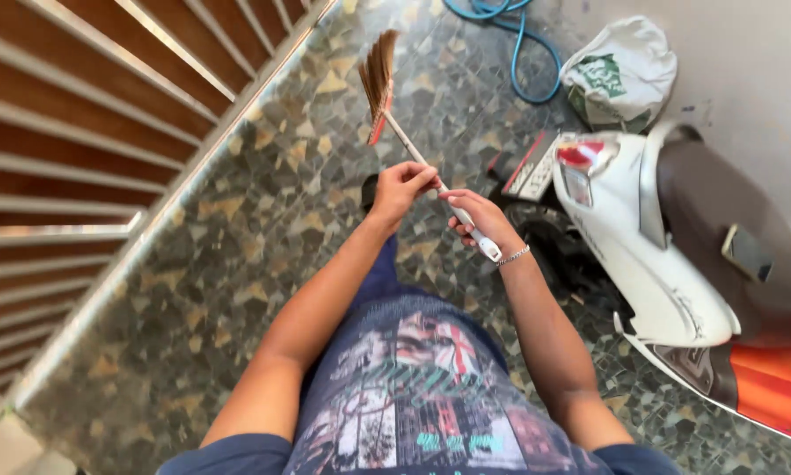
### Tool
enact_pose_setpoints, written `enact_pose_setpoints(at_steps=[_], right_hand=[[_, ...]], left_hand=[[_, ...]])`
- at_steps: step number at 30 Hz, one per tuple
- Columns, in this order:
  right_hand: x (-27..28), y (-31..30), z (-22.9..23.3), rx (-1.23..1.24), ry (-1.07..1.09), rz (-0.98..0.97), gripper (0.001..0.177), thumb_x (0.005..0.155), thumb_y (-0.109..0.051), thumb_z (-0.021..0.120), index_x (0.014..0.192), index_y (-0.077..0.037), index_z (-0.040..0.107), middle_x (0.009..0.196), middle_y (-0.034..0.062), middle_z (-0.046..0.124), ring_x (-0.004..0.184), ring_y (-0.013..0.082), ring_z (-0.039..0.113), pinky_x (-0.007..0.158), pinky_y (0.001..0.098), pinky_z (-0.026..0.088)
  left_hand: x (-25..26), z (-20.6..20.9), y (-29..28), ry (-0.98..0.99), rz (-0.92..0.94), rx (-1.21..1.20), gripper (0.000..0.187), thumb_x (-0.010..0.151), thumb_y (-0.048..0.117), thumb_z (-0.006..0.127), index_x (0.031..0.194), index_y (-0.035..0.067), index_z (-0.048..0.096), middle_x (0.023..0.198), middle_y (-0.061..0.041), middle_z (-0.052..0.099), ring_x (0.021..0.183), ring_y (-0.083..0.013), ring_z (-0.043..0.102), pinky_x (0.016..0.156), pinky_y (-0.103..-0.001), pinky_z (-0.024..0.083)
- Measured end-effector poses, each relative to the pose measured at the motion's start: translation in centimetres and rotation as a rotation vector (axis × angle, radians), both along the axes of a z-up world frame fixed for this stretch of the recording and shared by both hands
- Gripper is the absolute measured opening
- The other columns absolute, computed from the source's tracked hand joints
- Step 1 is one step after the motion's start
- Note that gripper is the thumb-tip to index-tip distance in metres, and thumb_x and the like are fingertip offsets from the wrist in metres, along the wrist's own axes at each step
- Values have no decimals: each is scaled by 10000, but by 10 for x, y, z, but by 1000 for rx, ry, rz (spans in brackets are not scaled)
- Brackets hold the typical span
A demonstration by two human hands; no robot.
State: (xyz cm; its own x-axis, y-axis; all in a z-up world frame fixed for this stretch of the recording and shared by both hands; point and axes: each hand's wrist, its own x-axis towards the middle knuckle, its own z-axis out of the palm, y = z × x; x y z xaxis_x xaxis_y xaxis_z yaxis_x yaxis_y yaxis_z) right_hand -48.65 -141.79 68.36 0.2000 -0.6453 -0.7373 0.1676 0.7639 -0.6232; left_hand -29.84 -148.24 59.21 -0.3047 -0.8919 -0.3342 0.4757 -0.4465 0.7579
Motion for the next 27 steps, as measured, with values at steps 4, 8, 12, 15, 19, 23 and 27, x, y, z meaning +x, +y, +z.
enact_pose_setpoints(at_steps=[4,8,12,15,19,23,27], right_hand=[[5,-116,15,-30,46,-56,292,973,-331,616,1213,-175,674,751,17,591,482,40,463,392,214,356],[-7,-212,20,64,-34,-185,306,961,-335,642,1187,-134,686,755,23,589,475,37,431,388,212,326],[-25,-296,19,102,-247,-323,288,967,-292,642,1187,-117,706,781,7,580,472,0,408,395,192,330],[-41,-367,13,115,-259,-363,253,978,-262,622,1168,-108,688,795,26,578,489,11,423,427,196,353],[-62,-473,-1,125,-289,-330,274,977,-240,604,1195,-100,691,791,8,583,493,-10,420,435,181,356],[-93,-570,-33,67,-637,-290,203,1039,-127,592,1230,-74,636,807,-41,560,573,-1,481,476,197,369],[-81,-673,40,28,-535,-252,257,985,-149,566,1218,-72,642,793,-24,633,545,40,545,450,180,393]], left_hand=[[-15,-12,-107,-75,-67,-213,157,1001,109,714,970,-43,736,896,-96,752,837,-154,719,826,-312,598],[-31,7,-207,-112,-113,-218,134,971,103,716,951,-29,734,864,-74,765,810,-139,731,791,-294,602],[-42,35,-291,-286,-117,-334,127,949,123,722,952,-4,729,869,-64,778,817,-120,735,763,-280,594],[-50,70,-354,-487,-81,-485,127,940,135,731,947,8,736,856,-78,771,797,-133,733,731,-292,579],[-62,87,-453,-669,-12,-614,119,922,136,735,939,18,732,852,-104,743,772,-187,737,706,-321,570],[-83,98,-531,-761,34,-780,95,935,114,721,942,19,714,912,-133,713,845,-282,721,743,-370,557],[-97,117,-627,-816,75,-814,74,942,101,714,942,26,709,913,-140,703,887,-304,712,780,-392,549]])
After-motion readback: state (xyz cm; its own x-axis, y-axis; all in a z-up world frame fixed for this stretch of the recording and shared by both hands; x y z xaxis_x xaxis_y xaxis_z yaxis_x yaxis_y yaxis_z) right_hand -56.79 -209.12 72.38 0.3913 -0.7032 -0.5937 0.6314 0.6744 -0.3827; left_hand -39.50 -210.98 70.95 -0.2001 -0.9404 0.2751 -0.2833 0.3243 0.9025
